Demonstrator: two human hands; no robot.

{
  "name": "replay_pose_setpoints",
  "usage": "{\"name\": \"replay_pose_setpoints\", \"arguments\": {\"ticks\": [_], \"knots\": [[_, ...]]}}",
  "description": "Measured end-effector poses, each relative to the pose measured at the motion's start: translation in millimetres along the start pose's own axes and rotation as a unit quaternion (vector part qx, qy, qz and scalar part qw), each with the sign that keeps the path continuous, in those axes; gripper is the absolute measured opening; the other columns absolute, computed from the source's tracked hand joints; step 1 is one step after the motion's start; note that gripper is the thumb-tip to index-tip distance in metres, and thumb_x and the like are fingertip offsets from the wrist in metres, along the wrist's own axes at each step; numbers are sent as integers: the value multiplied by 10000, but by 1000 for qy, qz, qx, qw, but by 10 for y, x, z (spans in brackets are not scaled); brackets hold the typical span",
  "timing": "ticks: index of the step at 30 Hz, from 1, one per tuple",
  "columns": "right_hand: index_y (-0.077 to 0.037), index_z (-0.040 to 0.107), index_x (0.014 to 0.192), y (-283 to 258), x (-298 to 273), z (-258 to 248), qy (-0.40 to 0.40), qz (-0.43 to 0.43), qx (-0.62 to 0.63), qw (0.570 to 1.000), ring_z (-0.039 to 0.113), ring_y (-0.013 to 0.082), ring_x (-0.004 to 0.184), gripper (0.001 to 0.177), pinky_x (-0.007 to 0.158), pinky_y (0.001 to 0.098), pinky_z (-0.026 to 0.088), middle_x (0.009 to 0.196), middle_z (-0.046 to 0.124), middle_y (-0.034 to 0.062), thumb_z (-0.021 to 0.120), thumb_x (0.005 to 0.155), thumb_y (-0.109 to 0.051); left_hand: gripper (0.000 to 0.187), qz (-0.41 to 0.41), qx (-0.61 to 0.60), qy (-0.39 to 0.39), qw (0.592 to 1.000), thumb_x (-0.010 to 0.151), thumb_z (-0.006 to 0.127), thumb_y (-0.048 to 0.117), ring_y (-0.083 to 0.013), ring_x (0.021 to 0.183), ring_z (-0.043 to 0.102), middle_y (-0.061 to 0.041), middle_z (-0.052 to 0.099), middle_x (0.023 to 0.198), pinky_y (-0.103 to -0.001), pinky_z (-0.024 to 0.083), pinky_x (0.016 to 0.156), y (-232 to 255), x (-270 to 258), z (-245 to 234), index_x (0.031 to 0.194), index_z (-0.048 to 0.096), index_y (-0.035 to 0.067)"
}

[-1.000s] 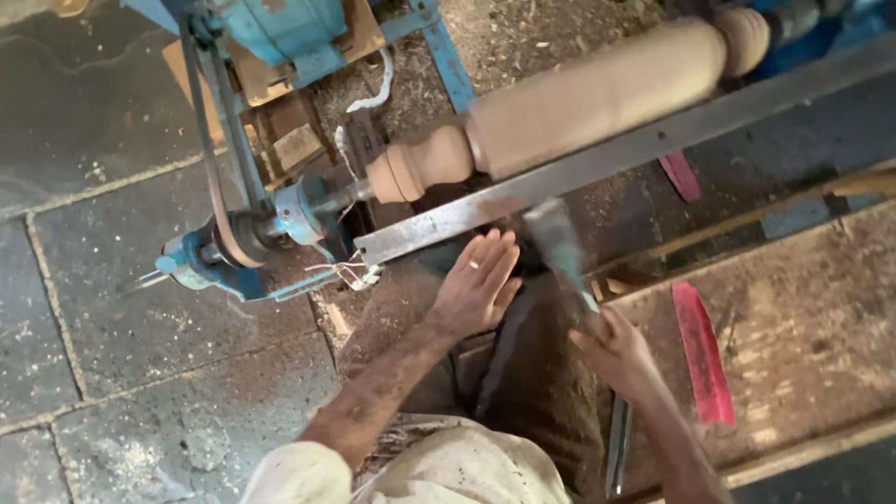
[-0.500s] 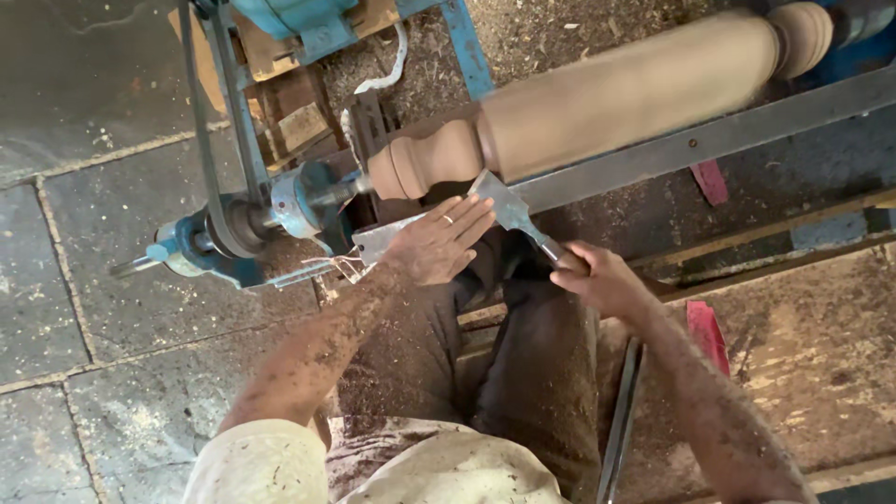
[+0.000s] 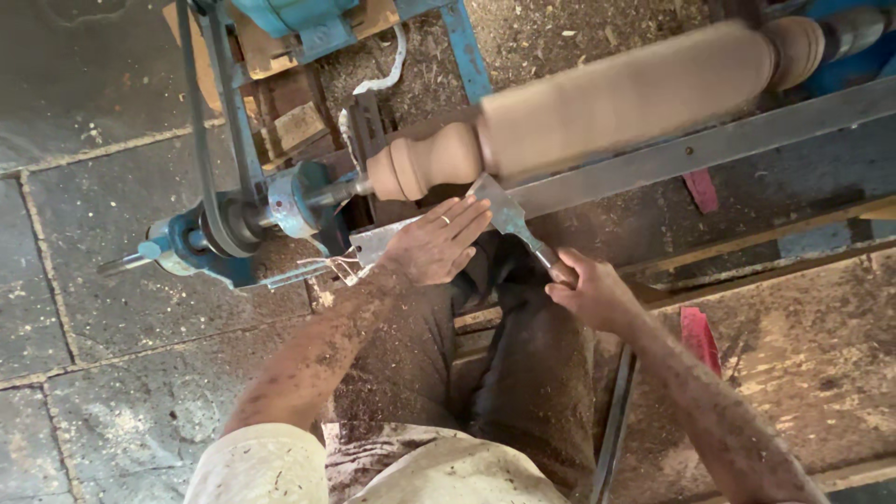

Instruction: The person uses a metal chisel to shape a rotating wooden piece on a lathe, creating a curved profile. They then switch to a sanding block to smooth the surface of the wood while it continues to spin.

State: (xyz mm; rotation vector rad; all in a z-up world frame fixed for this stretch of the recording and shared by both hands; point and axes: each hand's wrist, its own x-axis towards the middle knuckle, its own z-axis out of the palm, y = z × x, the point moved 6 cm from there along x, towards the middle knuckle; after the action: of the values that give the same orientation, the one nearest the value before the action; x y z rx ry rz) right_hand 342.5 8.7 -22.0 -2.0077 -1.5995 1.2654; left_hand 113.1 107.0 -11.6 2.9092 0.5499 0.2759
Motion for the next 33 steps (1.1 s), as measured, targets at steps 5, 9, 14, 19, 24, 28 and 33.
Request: {"name": "replay_pose_setpoints", "arguments": {"ticks": [5,9,14,19,24,28,33], "knots": [[-76,547,1315,-72,-72,106,13,44,-16,999,727,391,868,604,752,466,555,931,726,209,759,795,-297,569,-4,-18,16,1000,984,570,249,-325,1459,434,-195,485,1541,-438,296,1240,-9,-19,-8,1462,485,-47],[-114,561,1293,-30,-145,245,-22,122,-27,992,726,409,915,555,769,492,550,950,738,204,751,820,-334,546,-10,-25,42,999,962,602,220,-333,1434,471,-200,517,1511,-439,335,1230,-14,-29,-15,1428,515,-52],[-100,488,1385,-90,-201,466,22,90,-28,995,711,423,925,697,793,492,548,945,723,227,771,802,-357,513,-29,-37,71,996,953,627,186,-345,1407,497,-201,549,1476,-436,381,1209,-40,-55,-7,1400,541,-50],[-77,570,1212,-381,-289,547,68,47,-137,987,684,447,910,538,787,559,495,903,742,214,795,811,-355,502,-20,-29,91,995,944,643,170,-364,1386,524,-221,558,1457,-435,421,1184,-59,-59,15,1373,541,-70],[-28,512,1220,-351,-290,836,54,112,65,990,714,434,720,469,635,497,535,778,686,228,735,869,-246,532,-28,-58,107,992,916,665,179,-381,1354,551,-237,574,1418,-442,448,1160,-87,-64,-25,1358,540,-90],[-15,458,1267,-354,-309,1018,81,78,98,989,698,431,657,517,580,480,535,750,662,209,714,864,-212,521,-42,-80,116,989,931,670,186,-377,1346,562,-233,581,1418,-434,467,1153,-88,-80,-50,1360,547,-84],[-8,459,1206,-425,-299,1110,99,62,93,989,709,412,692,474,579,483,541,746,681,195,730,879,-220,516,-40,-70,138,987,932,670,199,-383,1348,563,-237,572,1416,-440,482,1139,-108,-94,-39,1346,556,-86]]}}
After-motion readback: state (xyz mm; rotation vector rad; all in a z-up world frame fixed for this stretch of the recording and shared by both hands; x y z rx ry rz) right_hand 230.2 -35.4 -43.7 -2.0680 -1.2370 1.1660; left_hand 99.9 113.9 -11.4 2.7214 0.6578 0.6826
